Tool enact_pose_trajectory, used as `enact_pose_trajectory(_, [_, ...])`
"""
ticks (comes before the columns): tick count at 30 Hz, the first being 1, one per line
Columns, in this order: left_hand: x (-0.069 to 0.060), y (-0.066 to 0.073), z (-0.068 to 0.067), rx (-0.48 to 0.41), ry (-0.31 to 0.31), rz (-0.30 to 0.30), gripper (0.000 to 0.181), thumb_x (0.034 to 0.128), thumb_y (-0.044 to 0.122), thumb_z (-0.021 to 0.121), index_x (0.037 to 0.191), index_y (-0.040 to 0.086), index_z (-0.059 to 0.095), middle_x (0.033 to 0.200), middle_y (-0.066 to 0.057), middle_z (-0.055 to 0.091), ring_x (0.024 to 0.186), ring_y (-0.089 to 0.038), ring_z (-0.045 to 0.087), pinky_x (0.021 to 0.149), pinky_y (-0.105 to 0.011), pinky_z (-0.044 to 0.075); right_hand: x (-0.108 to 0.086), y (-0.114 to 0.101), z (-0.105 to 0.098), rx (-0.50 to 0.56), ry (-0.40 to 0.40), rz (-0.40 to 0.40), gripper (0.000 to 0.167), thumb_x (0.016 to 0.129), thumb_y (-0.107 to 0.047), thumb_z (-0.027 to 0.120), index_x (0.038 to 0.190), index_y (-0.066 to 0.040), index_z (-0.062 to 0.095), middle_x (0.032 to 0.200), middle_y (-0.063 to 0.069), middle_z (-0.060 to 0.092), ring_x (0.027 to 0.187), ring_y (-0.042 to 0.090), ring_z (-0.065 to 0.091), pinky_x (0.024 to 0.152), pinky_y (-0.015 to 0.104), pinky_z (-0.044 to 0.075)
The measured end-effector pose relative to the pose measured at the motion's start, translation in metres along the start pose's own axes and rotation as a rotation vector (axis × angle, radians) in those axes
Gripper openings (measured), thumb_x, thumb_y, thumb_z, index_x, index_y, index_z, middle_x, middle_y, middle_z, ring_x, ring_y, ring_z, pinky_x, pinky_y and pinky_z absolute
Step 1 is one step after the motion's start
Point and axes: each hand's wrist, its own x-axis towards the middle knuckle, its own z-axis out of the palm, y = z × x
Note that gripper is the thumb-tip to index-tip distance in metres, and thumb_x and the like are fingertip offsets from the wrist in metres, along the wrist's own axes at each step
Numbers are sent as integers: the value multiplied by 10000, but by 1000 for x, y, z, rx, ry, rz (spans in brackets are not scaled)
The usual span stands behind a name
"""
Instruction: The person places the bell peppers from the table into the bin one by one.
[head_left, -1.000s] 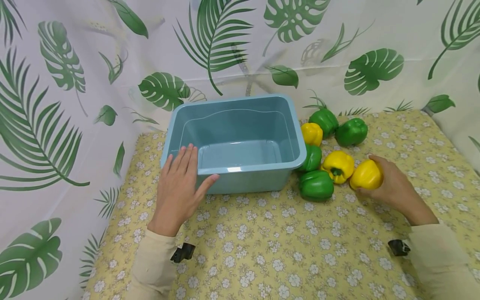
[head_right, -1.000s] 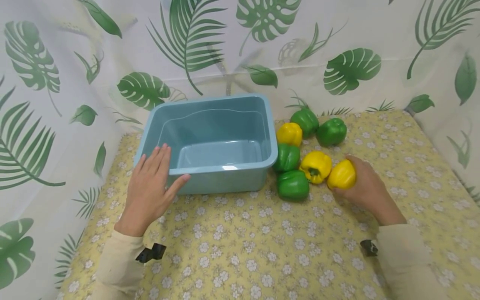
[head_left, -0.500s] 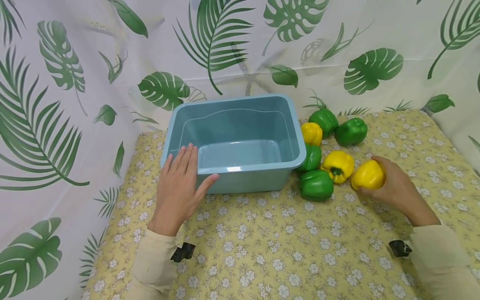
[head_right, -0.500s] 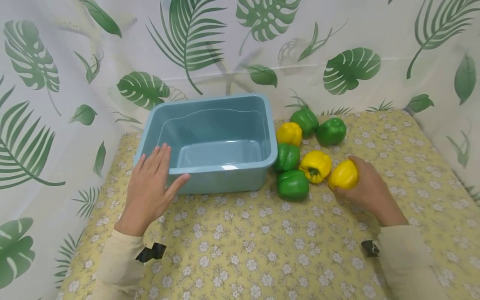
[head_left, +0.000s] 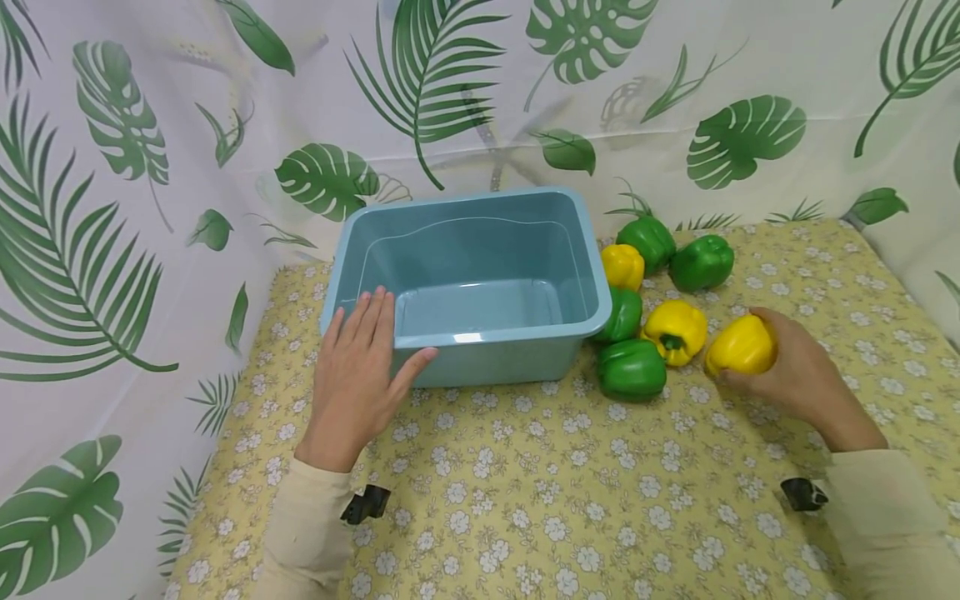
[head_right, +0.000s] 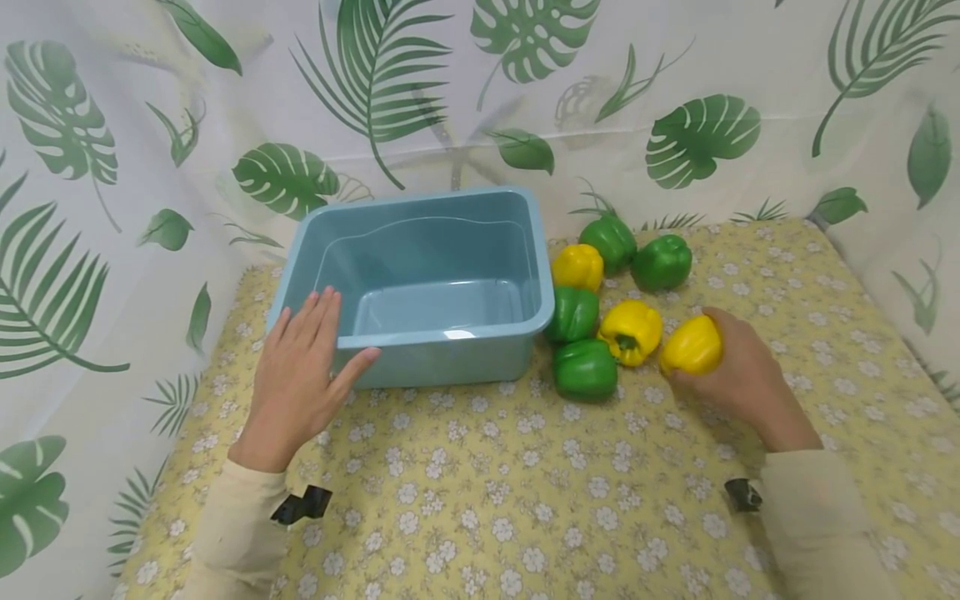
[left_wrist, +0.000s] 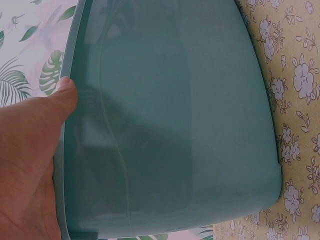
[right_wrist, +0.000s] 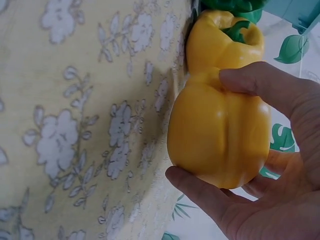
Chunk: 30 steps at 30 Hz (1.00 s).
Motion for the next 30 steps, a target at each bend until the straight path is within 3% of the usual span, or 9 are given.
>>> enact_pose_trajectory(7, [0, 0, 0, -1, 4, 1, 900, 1013, 672, 371, 1567, -35, 313, 1618, -190, 313, 1511, -329, 262, 1250, -490, 109, -1, -5, -7, -12, 9, 36, 1039, 825, -201, 838, 1543, 140, 168, 1404, 452, 334, 1141, 581, 435, 849, 737, 435])
enact_pose_trajectory(16, [0, 0, 0, 4, 11, 6, 868, 1013, 616, 467, 1566, -35, 315, 1617, -191, 315, 1509, -330, 267, 1248, -495, 120, -1, -10, -16, -26, 45, 52, 1015, 851, -208, 816, 1548, 132, 160, 1396, 463, 327, 1150, 599, 416, 859, 761, 418])
enact_pose_trajectory(30, [-1, 0, -2, 3, -2, 3, 868, 1016, 613, 464, 1576, -29, 293, 1625, -188, 299, 1513, -331, 254, 1249, -498, 114, 3, -25, -26, -8, 106, 22, 987, 878, -212, 795, 1567, 98, 160, 1405, 456, 327, 1141, 586, 413, 800, 723, 435])
